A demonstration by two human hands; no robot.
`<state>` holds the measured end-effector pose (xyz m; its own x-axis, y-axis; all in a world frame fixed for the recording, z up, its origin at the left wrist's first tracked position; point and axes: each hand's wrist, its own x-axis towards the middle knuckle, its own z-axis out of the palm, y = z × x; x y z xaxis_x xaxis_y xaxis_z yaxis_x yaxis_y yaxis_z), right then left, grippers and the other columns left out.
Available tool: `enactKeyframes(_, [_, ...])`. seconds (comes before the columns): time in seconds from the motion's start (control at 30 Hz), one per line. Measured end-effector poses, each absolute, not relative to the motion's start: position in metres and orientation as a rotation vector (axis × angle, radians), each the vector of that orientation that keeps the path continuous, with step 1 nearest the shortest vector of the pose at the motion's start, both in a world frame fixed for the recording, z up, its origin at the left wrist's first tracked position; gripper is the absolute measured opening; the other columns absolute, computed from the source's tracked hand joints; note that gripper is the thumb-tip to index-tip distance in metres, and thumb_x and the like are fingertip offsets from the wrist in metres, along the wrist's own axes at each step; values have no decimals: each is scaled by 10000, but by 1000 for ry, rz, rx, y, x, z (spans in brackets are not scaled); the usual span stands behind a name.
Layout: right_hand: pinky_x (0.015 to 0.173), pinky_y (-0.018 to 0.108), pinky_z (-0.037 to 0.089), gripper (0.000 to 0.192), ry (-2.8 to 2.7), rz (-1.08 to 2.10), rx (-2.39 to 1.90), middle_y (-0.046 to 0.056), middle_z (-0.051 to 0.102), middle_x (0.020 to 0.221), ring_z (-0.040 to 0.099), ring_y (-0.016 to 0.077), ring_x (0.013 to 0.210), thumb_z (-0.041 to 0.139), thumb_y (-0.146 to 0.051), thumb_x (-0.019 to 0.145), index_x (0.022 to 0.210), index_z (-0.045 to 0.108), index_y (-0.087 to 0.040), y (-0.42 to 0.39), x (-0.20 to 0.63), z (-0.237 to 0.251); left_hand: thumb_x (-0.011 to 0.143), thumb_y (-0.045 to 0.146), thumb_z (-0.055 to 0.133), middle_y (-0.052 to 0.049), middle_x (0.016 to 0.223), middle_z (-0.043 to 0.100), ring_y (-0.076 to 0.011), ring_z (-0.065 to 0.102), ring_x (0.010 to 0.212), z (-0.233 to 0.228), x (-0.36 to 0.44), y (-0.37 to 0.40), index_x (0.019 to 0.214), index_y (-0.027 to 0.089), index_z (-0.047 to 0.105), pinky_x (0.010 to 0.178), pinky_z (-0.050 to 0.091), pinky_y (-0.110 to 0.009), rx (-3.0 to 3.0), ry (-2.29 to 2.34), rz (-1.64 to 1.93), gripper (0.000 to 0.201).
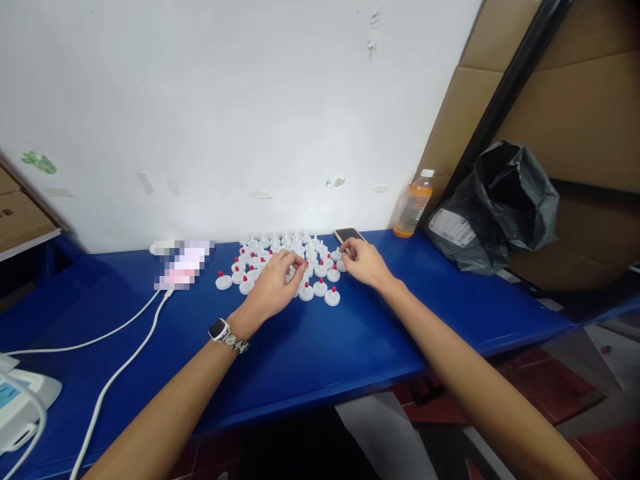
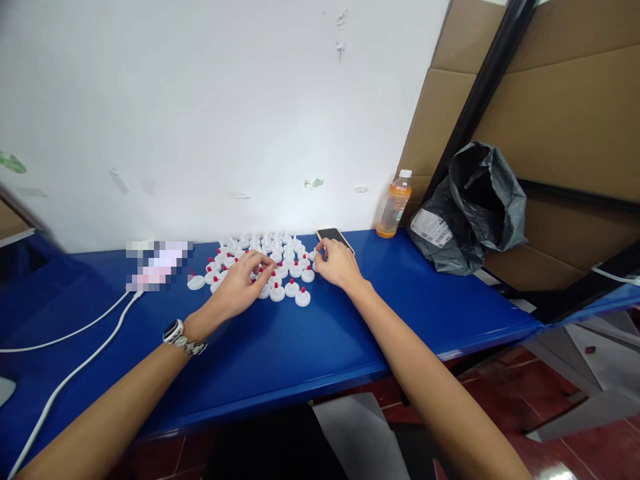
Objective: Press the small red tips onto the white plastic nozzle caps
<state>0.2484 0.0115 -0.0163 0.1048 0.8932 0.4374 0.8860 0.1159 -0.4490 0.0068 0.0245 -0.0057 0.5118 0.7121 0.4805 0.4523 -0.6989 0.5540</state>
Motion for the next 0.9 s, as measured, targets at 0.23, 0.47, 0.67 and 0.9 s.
enactKeyframes(0.23, [612,265,421,64,-1641,201,-1547,15,671,697,581,141,621,581,-201,810,765,621,-181,8,246,-17,986,350,448,-74,1011,615,-235,571,1008,-4,10,21,930,201,619,895,455,-384,2417,964,1001,234])
enactKeyframes(0.47, [636,281,450,155,-1552,538,-1077,23,675,750,609,156,687,636,-342,855,852,649,-187,-6,187,4,957,383,544,-99,1258,582,-266,527,1160,3,-6,11,1313,232,527,1010,423,-420,2554,903,1120,386])
enactKeyframes(0.67, [642,285,428,164,-1692,610,-1037,27,687,798,615,161,730,611,-346,888,878,651,-187,1,142,9,1003,402,448,-110,1197,618,-268,559,1114,1,-49,12,1263,208,537,980,435,-418,2602,1008,1015,336])
enactKeyframes(0.9, [838,367,354,67,-2289,77,-1180,42,651,854,545,213,891,616,-241,860,834,661,-200,-2,126,9,1036,448,312,-124,1204,601,-259,579,1078,-10,-86,15,1284,193,478,962,450,-439,2448,1252,922,393])
